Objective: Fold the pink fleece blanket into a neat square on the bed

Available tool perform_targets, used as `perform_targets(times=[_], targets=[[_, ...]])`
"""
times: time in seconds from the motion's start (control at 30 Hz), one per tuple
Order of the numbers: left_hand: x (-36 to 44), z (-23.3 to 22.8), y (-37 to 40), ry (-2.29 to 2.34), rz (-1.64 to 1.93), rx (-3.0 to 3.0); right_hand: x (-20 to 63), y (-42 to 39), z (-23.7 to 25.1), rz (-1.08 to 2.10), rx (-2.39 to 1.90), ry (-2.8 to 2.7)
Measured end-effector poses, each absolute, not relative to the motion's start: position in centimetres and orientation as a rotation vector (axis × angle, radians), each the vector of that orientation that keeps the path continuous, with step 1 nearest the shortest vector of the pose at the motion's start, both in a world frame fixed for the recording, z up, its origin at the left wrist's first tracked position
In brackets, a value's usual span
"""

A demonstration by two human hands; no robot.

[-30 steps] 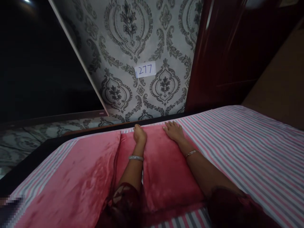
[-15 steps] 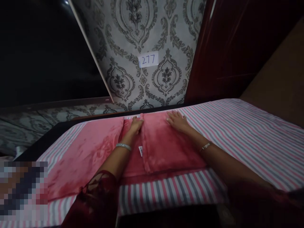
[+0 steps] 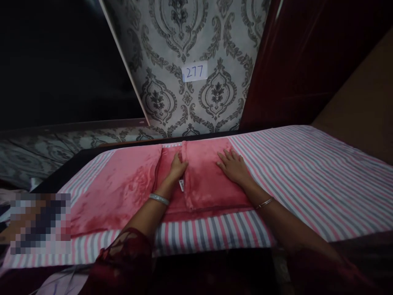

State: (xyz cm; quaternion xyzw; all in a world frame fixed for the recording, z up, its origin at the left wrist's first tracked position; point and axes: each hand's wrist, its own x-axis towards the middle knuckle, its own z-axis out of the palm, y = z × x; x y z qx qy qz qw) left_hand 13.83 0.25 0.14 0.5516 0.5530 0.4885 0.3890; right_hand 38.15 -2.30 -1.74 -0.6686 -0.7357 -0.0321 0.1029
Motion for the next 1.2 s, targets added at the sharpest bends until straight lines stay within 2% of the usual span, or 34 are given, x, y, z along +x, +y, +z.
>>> perform_targets(times=[0.17, 0.47, 0.63, 0.97, 1.2], targets=[[13.5, 0.4, -4.1, 1.197, 1.12, 1.2, 38.8, -3.2, -0.8, 0.072, -1.962, -2.216], [13.7, -0.3, -9.0, 1.167, 1.043, 1.212, 38.0, -6.9, -1.2, 0.158, -1.813, -2.335], [14.0, -1.3, -9.6, 1.247, 1.161, 1.204, 37.7, -7.2, -2.1, 0.104, -1.822, -2.305], [13.3, -0.3, -11.3, 1.153, 1.067, 1.048, 37.7, -7.3, -2.6, 0.07, -1.794, -2.301], [13.2, -1.0, -12.5, 1.204, 1.028, 1.35, 37.6, -7.3, -3.0, 0.02, -1.788, -2.296]])
